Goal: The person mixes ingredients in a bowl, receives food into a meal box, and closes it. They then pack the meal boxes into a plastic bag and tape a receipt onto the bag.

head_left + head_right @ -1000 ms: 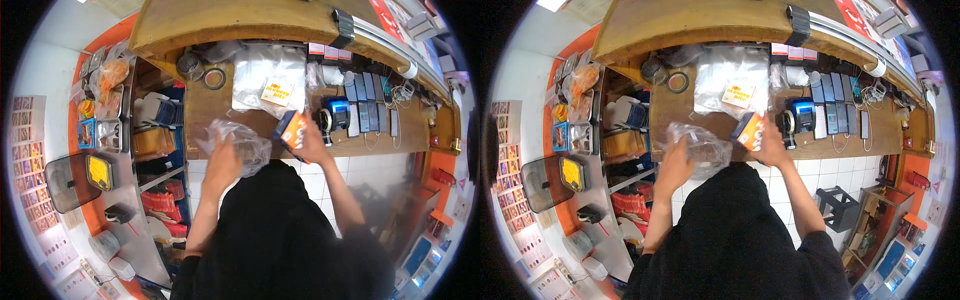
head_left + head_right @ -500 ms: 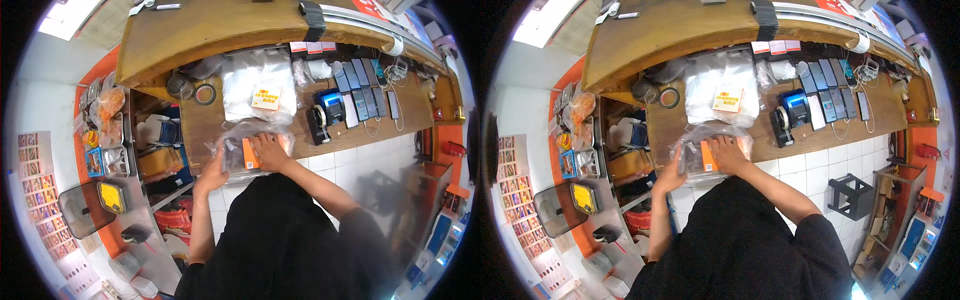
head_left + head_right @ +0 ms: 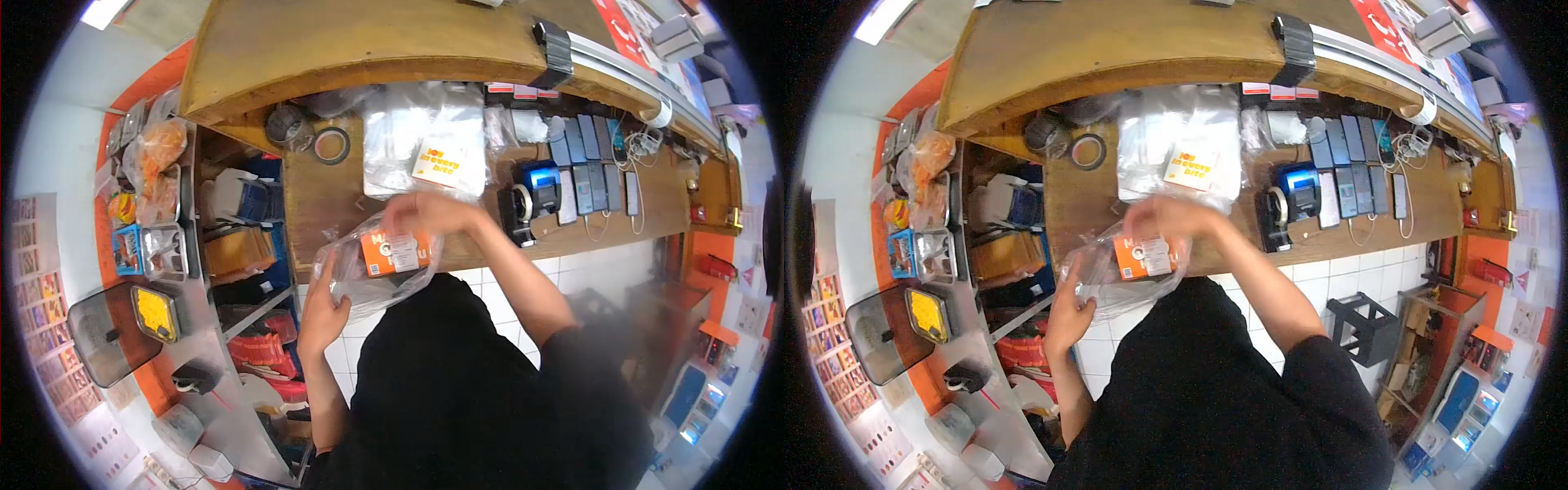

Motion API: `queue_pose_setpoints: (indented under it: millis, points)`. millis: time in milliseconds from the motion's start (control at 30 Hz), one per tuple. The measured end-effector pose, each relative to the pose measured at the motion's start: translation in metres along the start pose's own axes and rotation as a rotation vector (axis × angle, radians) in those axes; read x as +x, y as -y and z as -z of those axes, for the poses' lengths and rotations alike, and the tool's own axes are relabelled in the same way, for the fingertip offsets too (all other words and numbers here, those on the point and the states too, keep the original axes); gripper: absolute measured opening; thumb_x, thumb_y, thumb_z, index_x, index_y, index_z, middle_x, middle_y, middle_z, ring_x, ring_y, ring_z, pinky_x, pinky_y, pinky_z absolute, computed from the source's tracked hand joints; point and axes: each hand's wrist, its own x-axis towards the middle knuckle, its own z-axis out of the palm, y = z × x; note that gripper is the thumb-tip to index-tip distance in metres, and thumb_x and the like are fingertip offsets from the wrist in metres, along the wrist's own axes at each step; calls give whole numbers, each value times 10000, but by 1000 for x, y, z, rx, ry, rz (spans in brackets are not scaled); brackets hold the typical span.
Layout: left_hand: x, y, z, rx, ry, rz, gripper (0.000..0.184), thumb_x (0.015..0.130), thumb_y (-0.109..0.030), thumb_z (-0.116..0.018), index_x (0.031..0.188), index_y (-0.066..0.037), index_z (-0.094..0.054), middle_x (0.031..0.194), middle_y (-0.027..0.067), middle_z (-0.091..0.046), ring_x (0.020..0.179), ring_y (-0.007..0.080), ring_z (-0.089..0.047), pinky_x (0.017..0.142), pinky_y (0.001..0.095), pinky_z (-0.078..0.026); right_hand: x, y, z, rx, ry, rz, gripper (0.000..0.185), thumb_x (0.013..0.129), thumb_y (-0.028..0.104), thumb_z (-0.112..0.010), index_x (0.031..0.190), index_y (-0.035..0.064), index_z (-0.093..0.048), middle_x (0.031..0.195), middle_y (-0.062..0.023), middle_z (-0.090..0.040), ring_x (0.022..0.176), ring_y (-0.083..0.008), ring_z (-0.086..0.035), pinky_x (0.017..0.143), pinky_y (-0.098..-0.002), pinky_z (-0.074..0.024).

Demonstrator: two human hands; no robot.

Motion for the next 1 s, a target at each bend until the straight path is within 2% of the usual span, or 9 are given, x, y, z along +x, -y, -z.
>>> queue_pose_setpoints:
  millis: [100,133,267,400,533,733,833,900,1000]
  points:
    - [-1,5,-4,28,3,-59,848,800,30,-611,1574,-29,-270,1553,295,-361,1446,446,-352,1174,434,-328,14,-48,45,-1322,-930,-340,881,800,362,-794,1535,119,-372,1509,-263,-404,1371,-448,-404,1107,-577,-351]
    - [0,6,-4,-14,43,-24,856,799,30,-607,1578,-25,-254,1565,293,-344,1456,437,-340,1173,426,-330,24,-83,69,-1326,-819,-452,1113,733,397,-836,1607,138,-197,1477,-306,-384,1350,-488,-391,1103,-645,-313]
    - [10,11,-1,109,42,-126,891,788,40,-634,1575,22,-218,1579,269,-345,1478,376,-335,1207,403,-281,5,-69,70,-1005,-893,-311,1243,591,331,-867,1606,122,-182,1358,-338,-470,1257,-487,-460,1066,-581,-377]
    - [21,13,3,89,89,-100,916,799,-2,-615,1594,-8,-160,1564,318,-323,1463,444,-312,1195,425,-295,-32,10,-3,-494,-738,294,1001,668,198,-829,1551,164,-358,1349,-266,-472,1246,-434,-480,1111,-469,-385]
    - [24,11,7,95,92,-131,940,792,2,-625,1599,-20,-144,1563,325,-315,1463,450,-308,1199,428,-289,0,15,-91,-576,-397,305,896,633,259,-818,1456,216,-466,1408,-318,-391,1354,-514,-387,1136,-525,-363]
    - [6,0,6,160,83,-103,903,804,43,-633,1594,-47,-205,1570,266,-352,1461,416,-333,1207,430,-279,16,-54,-123,-1263,-502,-32,807,777,352,-813,1489,176,-476,1453,-240,-453,1408,-453,-346,1161,-593,-282]
    - [1,8,8,325,28,-16,781,842,40,-600,1558,-31,-295,1545,333,-332,1428,455,-358,1176,444,-332,-23,-30,-119,-1485,-577,-117,606,874,448,-708,1355,94,-606,1335,-192,-586,1305,-412,-491,1099,-570,-352]
    - [-5,-1,10,397,-62,5,631,851,49,-587,1465,-17,-456,1413,295,-509,1368,454,-435,1148,452,-363,-60,32,-108,-1260,24,-665,483,927,479,-622,1133,52,-716,1095,-142,-702,1067,-359,-641,972,-501,-433]
    - [-10,-21,21,300,-101,-164,471,850,43,-596,1320,21,-591,1064,204,-650,1141,413,-593,1022,449,-449,-102,51,-100,-1386,-4,-233,342,926,403,-654,947,73,-744,902,-107,-719,865,-337,-670,855,-439,-454]
